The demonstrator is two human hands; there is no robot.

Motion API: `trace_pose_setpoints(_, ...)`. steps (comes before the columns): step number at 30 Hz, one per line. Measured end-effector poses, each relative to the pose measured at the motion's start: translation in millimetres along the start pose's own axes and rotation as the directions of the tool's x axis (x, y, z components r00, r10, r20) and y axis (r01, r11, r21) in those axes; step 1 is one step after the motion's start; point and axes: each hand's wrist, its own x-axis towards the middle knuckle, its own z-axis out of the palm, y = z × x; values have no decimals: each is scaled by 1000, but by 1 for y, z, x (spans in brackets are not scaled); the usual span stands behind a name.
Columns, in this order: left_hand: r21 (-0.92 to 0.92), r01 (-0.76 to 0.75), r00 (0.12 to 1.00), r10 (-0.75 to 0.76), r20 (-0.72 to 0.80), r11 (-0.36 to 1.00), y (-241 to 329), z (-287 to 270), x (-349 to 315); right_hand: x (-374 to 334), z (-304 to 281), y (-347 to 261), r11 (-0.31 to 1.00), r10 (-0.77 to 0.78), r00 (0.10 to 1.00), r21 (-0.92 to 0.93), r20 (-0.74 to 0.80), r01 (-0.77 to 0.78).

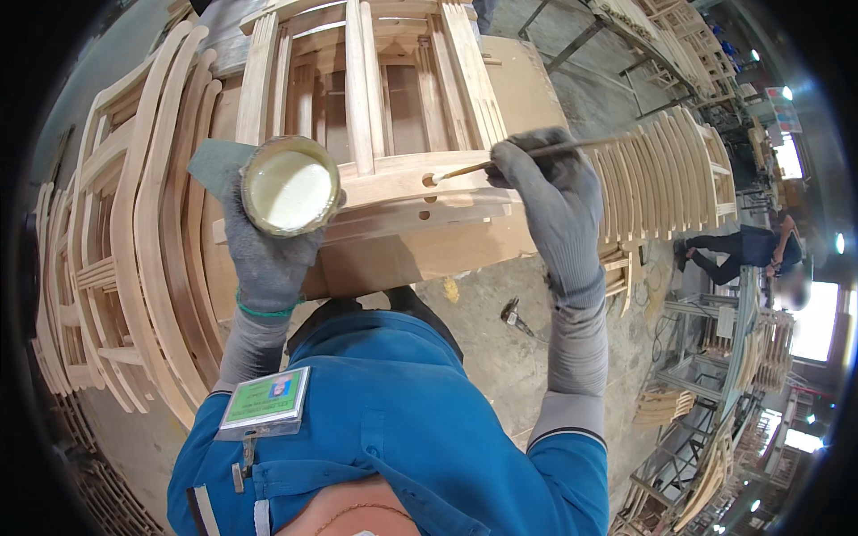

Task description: The person pours a yellow liquid into a small container, then uses a spray gun to mix it. They then use a brush to apply the mixed liquid to wooden chair frames in a workshop.

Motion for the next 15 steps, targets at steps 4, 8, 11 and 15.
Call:
trace_pose_setpoints(4, 16, 3, 1000, -4, 30, 1000, 10, -11, -3, 16, 8, 6, 982, 2, 993, -186, 115, 19)
trace_pose_setpoints(8, 36, -9, 1000, 10, -9, 999, 18, -13, -8, 26, 16, 23, 954, -59, 966, -271, 250, 128)
trace_pose_setpoints(11, 10, -28, 999, 28, 20, 1000, 23, -20, -9, 31, 22, 24, 902, -154, 947, -352, 282, 251)
trace_pose_setpoints(15, -40, -55, 998, 56, 36, 998, 26, -17, -13, 28, 28, 12, 755, -207, 912, -536, 353, 379)
